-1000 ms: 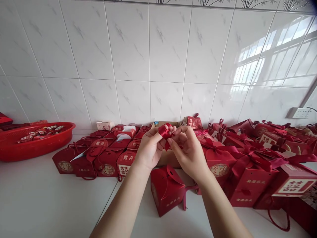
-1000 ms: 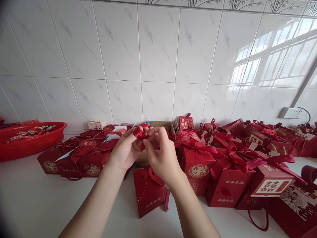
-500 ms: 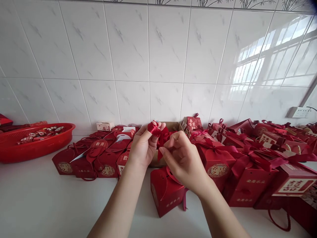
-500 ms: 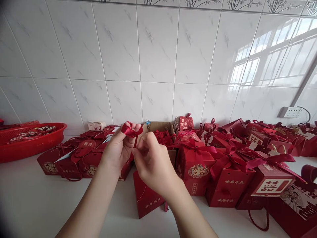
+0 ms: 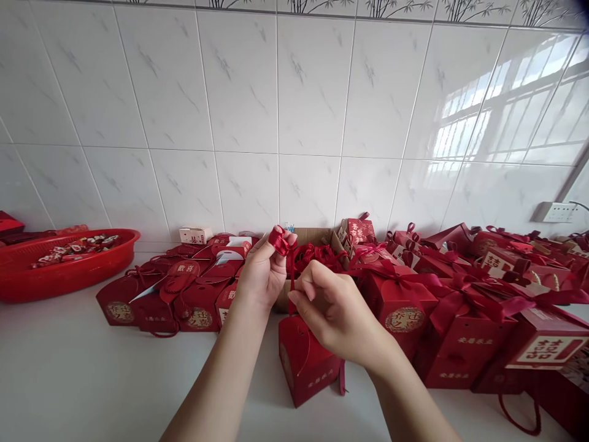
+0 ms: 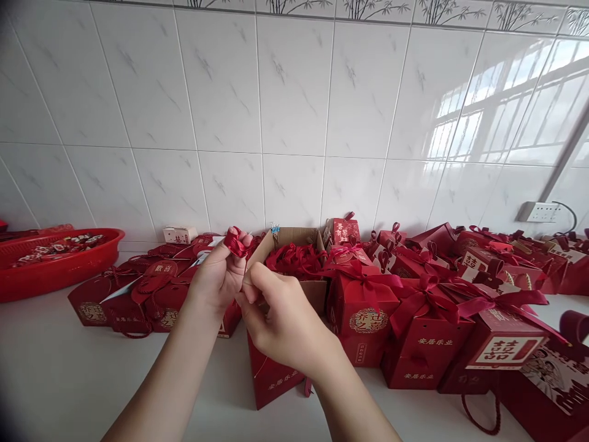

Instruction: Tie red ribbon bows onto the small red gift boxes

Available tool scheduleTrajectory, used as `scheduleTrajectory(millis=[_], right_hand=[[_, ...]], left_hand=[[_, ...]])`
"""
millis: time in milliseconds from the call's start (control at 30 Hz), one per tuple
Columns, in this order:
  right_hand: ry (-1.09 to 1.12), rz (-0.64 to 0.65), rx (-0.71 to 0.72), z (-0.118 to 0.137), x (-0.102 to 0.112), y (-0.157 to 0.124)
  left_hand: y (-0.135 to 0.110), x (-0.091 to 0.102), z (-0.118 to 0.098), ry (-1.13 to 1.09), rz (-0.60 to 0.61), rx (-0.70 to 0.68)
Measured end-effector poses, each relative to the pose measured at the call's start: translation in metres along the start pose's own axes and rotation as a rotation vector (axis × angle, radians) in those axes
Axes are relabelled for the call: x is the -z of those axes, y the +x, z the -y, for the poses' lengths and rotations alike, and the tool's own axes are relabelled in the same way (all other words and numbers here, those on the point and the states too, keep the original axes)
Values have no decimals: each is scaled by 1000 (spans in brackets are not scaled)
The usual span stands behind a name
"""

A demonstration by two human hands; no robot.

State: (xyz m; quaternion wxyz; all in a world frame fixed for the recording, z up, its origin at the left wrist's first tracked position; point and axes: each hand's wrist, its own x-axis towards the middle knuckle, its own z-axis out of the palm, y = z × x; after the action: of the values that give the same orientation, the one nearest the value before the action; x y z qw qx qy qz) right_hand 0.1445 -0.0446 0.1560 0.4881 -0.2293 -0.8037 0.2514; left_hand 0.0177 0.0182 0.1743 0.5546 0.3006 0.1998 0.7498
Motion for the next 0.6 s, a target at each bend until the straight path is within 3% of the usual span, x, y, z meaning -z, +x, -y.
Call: scheduleTrajectory(millis=[100, 267, 467, 600], right_hand=[[-19, 26, -6, 0, 2, 0], [-38, -83, -98, -8, -5, 4], [-71, -16, -187, -7, 5, 3], [-84, -53, -261, -5, 19, 2]], left_hand=[[3, 2, 6, 33, 48, -7], [9, 8, 9, 79, 95, 3], [1, 7, -7, 126, 237, -77], [-12, 3, -19, 166, 328, -138]])
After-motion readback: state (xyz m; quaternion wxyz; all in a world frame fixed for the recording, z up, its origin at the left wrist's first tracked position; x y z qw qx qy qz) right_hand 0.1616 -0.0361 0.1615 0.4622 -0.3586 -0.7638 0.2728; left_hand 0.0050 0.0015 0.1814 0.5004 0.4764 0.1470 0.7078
